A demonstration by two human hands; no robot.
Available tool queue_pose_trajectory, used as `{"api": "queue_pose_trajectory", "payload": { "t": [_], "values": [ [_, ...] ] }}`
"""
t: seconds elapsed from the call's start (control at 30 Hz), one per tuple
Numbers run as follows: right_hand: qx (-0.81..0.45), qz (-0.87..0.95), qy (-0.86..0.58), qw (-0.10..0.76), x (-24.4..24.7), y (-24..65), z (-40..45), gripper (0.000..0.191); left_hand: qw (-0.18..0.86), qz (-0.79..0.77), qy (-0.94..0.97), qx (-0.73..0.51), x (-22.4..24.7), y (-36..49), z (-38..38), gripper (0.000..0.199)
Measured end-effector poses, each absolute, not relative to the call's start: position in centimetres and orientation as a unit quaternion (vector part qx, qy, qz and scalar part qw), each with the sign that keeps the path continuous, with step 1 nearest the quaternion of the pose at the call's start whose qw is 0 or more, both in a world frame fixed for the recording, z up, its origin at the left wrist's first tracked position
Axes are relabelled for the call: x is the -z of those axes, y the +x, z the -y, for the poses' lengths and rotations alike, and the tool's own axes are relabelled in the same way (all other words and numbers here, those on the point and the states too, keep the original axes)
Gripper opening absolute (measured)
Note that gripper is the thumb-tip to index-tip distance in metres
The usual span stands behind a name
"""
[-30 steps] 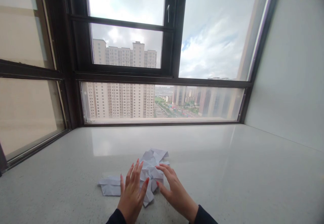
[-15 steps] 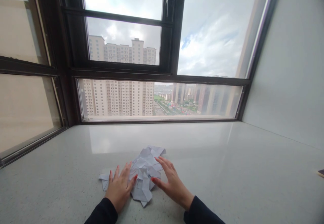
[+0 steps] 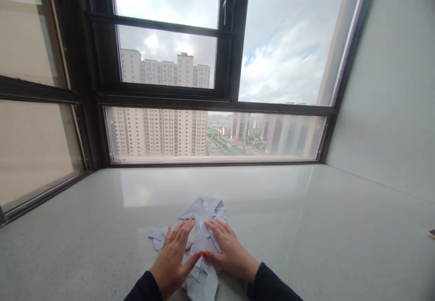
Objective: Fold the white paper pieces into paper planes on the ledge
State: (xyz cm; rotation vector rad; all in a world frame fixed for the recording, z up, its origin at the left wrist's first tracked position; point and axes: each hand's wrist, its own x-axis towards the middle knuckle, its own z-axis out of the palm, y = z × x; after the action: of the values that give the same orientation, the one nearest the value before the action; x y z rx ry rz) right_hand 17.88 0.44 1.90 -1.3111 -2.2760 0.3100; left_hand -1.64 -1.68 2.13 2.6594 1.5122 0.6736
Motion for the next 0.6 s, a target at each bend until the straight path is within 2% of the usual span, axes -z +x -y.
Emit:
{"api": "queue_pose_trajectory", "payload": {
  "t": [0.13,0.23,0.37,0.47,0.6],
  "values": [
    [-0.082,0.797,-0.548,0.239,-1.6,18.1,-0.8,0.057,0.027,-0.425,0.891,-0.157,-1.0,-1.1,2.0,0.077],
    [-0.062,0.777,-0.576,0.247,-2.0,18.1,-0.7,0.047,0.025,-0.442,0.887,-0.129,-1.0,-1.3,1.9,0.066],
    [-0.085,0.787,-0.547,0.272,-2.9,17.8,-0.3,0.046,-0.019,-0.571,0.809,-0.137,-1.8,-1.8,1.4,0.049],
    [-0.094,0.789,-0.534,0.291,-3.4,17.8,-0.3,0.045,-0.058,-0.677,0.719,-0.145,-2.2,-2.0,1.1,0.049],
    [-0.041,0.772,-0.546,0.323,-2.8,18.4,-1.0,0.049,-0.062,-0.717,0.675,-0.164,-2.2,-2.2,1.2,0.049]
  ]
}}
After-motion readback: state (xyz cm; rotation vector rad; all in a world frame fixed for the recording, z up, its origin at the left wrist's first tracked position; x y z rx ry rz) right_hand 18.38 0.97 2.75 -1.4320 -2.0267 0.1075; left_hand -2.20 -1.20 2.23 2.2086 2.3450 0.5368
